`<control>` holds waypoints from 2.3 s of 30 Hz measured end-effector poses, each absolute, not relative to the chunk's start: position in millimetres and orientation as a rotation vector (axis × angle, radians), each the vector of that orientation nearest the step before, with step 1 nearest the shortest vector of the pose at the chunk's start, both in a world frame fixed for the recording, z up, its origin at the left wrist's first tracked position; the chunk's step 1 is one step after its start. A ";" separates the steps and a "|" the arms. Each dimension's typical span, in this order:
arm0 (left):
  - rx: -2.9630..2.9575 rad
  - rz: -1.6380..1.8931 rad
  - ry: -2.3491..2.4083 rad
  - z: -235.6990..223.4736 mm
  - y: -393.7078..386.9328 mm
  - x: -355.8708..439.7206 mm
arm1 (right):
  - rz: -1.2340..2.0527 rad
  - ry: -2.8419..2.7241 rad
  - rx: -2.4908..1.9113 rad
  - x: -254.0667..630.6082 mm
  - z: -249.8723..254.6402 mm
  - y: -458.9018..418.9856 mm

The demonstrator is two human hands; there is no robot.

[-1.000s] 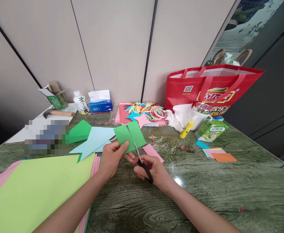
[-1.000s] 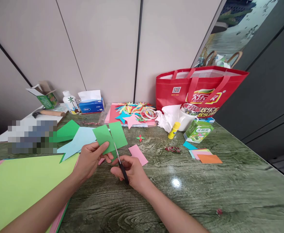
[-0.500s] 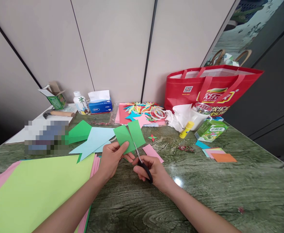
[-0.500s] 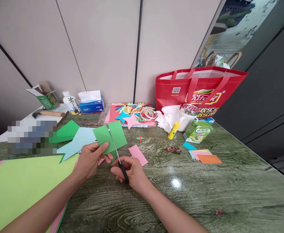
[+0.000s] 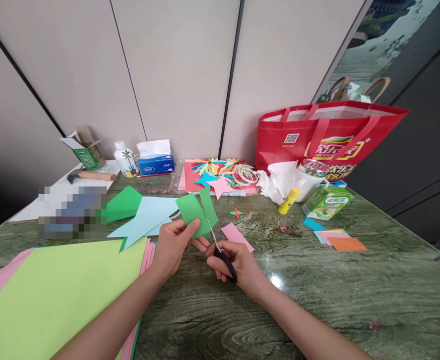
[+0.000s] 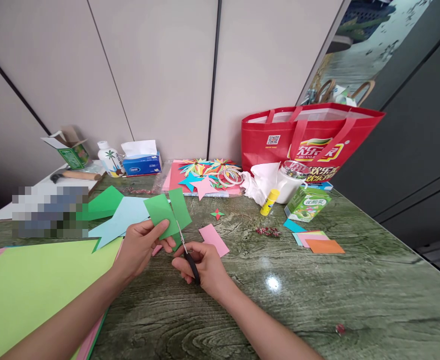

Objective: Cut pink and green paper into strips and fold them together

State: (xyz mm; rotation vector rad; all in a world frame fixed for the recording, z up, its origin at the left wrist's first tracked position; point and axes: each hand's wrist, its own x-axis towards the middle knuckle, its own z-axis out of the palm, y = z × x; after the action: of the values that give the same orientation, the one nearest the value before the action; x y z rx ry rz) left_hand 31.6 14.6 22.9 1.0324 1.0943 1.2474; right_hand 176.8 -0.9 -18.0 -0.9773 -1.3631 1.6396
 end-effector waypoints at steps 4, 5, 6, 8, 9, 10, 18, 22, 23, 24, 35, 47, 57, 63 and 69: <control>1.042 1.241 1.075 23.4 14.5 31.4 | 1.641 -1.351 -0.972 177.0 -21.1 -0.9; 1.043 1.240 1.070 23.2 14.5 31.3 | 1.643 -1.349 -0.969 177.1 -21.5 -0.9; 1.043 1.240 1.066 22.9 14.5 31.3 | 1.641 -1.346 -0.970 177.2 -21.6 -0.9; 1.042 1.240 1.061 21.5 14.8 31.0 | 1.638 -1.339 -0.980 177.1 -20.9 -1.1; 1.041 1.240 1.058 20.6 15.0 30.8 | 1.636 -1.335 -0.985 176.9 -20.2 -1.1; 1.041 1.240 1.053 19.4 15.4 30.5 | 1.636 -1.332 -0.988 176.7 -19.5 -1.1; 1.020 1.238 1.022 10.7 17.7 29.8 | 1.615 -1.316 -1.008 174.1 -20.3 -0.2; 0.982 1.251 1.002 10.8 17.7 31.4 | 1.605 -1.320 -1.005 172.9 -19.8 -2.0; 0.969 1.254 1.000 10.8 17.7 31.7 | 1.608 -1.315 -1.003 172.4 -19.4 -2.6; 0.955 1.257 1.000 10.7 17.8 32.0 | 1.613 -1.308 -1.000 171.9 -19.3 -3.0; 0.848 1.200 1.005 4.6 18.1 35.3 | 1.587 -1.185 -0.967 176.2 -24.7 1.6; 1.263 0.939 1.258 -11.9 23.4 30.4 | 1.485 -1.165 -1.066 172.2 -17.0 0.3; 1.782 1.100 1.588 -12.2 25.5 20.7 | 1.492 -1.160 -0.922 173.6 -15.1 -0.2; 2.246 0.887 1.989 -13.8 30.9 8.5 | 1.627 -1.056 -0.889 173.3 -17.5 0.3; 2.300 0.802 1.943 -20.0 32.2 6.7 | 1.569 -0.965 -0.889 173.8 -23.1 3.9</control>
State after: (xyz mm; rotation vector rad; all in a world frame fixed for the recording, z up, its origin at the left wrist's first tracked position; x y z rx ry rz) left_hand 6.7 32.2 -20.0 2.3000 1.9425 0.8021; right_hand 173.8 3.9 -23.1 -0.8895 -0.9654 1.5688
